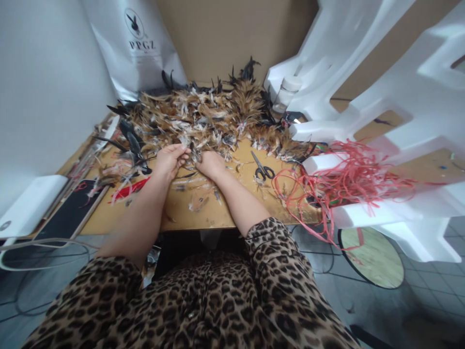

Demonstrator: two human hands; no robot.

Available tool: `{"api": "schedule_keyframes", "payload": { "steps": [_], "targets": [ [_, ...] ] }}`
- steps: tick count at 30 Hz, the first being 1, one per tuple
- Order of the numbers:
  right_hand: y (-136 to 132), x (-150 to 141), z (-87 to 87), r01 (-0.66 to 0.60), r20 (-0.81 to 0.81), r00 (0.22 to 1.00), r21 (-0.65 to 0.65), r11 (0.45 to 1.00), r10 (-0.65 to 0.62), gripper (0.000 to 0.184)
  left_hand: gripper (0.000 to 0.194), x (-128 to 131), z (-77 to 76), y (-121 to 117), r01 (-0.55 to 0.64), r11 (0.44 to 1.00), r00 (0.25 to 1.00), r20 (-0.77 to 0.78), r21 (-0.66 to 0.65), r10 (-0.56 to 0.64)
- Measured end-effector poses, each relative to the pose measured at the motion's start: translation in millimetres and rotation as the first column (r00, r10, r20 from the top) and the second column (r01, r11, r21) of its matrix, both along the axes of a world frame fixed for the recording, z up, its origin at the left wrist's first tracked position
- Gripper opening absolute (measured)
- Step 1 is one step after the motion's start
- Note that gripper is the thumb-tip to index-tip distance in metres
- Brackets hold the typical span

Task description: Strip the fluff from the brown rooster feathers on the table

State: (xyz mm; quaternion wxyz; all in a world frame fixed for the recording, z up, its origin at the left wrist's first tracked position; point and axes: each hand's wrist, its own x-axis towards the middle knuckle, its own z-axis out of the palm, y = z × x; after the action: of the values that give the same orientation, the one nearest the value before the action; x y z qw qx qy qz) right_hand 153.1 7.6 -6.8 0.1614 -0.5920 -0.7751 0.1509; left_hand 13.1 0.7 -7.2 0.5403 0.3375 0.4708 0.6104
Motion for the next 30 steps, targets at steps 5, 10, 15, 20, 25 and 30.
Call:
{"api": "schedule_keyframes", "payload": {
  "steps": [5, 10, 15, 20, 25, 30],
  "targets": [
    [12, 9, -5.6, 0.059, -0.179, 0.982, -0.034, 0.998, -0.064, 0.017, 0.020, 1, 1.3, -1, 0.011, 1.000, 1.000, 0.008, -0.001, -0.011],
    [23, 14, -10.0, -0.063, -0.683, 0.699, -0.355, 0.933, -0.213, 0.009, 0.018, 2, 0.2, 0, 0.023, 1.000, 0.999, 0.041, -0.012, -0.023],
    [24, 13, -6.9, -0.315, -0.875, 0.344, -0.450, 0.835, -0.341, 0.012, 0.010, 1, -0.6, 0, 0.088, 0.994, 0.984, 0.163, -0.069, -0.076],
    [22, 16, -4.2, -0.442, -0.883, 0.292, -0.466, 0.766, -0.368, 0.019, 0.004, 1, 1.9, 0, 0.135, 0.986, 0.964, 0.242, -0.100, -0.107],
    [21, 18, -1.9, -0.467, -0.861, 0.299, -0.507, 0.724, -0.411, 0.015, 0.004, 3, 0.0, -1, 0.156, 0.984, 0.970, 0.202, -0.091, -0.135],
    [21, 17, -3.2, -0.456, -0.833, 0.352, -0.551, 0.699, -0.428, 0.023, 0.015, 4, -3.5, -4, 0.171, 0.985, 0.982, 0.084, -0.010, -0.170]
  ]
}}
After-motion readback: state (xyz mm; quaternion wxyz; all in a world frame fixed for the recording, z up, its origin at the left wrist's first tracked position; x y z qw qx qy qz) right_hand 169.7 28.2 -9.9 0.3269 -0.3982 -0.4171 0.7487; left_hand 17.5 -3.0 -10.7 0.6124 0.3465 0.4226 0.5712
